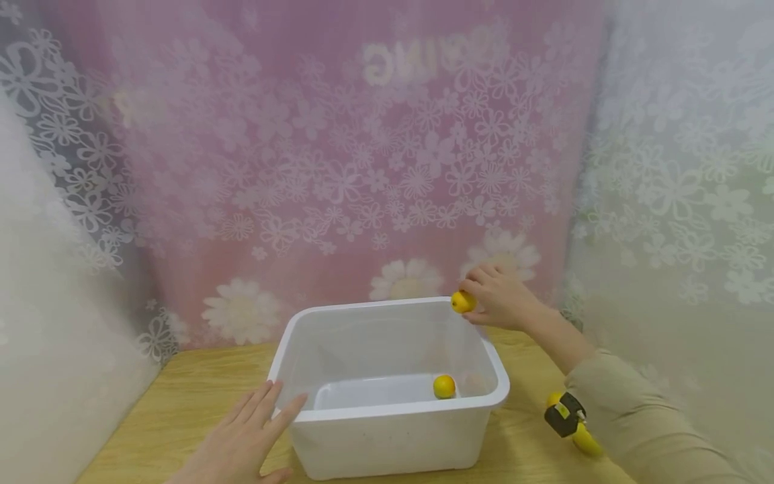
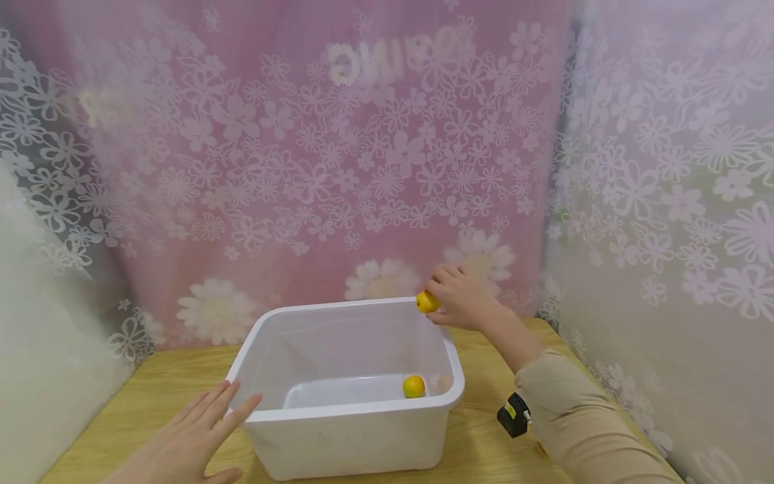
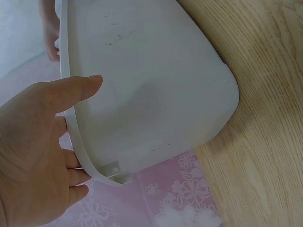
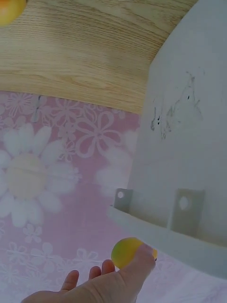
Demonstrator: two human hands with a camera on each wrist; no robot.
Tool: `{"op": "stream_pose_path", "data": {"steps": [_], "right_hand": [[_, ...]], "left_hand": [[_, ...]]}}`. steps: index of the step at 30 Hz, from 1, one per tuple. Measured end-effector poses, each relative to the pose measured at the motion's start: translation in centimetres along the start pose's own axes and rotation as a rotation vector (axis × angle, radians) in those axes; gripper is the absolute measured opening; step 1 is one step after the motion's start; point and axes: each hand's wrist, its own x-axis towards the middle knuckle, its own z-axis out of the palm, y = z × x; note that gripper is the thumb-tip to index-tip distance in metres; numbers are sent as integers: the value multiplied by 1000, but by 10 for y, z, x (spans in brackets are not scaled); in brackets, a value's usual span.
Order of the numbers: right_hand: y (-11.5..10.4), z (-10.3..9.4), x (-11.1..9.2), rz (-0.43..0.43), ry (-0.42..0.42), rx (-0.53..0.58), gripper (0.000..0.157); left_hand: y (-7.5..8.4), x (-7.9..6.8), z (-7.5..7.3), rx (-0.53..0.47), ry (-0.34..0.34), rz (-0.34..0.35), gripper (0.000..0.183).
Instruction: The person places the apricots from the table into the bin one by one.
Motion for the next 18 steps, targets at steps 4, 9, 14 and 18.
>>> {"op": "stream_pose_path", "data": {"steps": [4,9,14,18], "right_hand": [[-2,5,4,5,-21,-23,41],[-4,8,6,0,-6,-38,41],[-4,9,4,-16,35,-63,39],[-2,8,1,-20,61,-47,36]], "left_hand": [[1,0,-1,-17,-18,-13,85],[1,1,-2,-28,-40,-23,84],[0,2,-3,-55,-79,-40,84],[-1,2,-3,-62,-84,-49,83]]}}
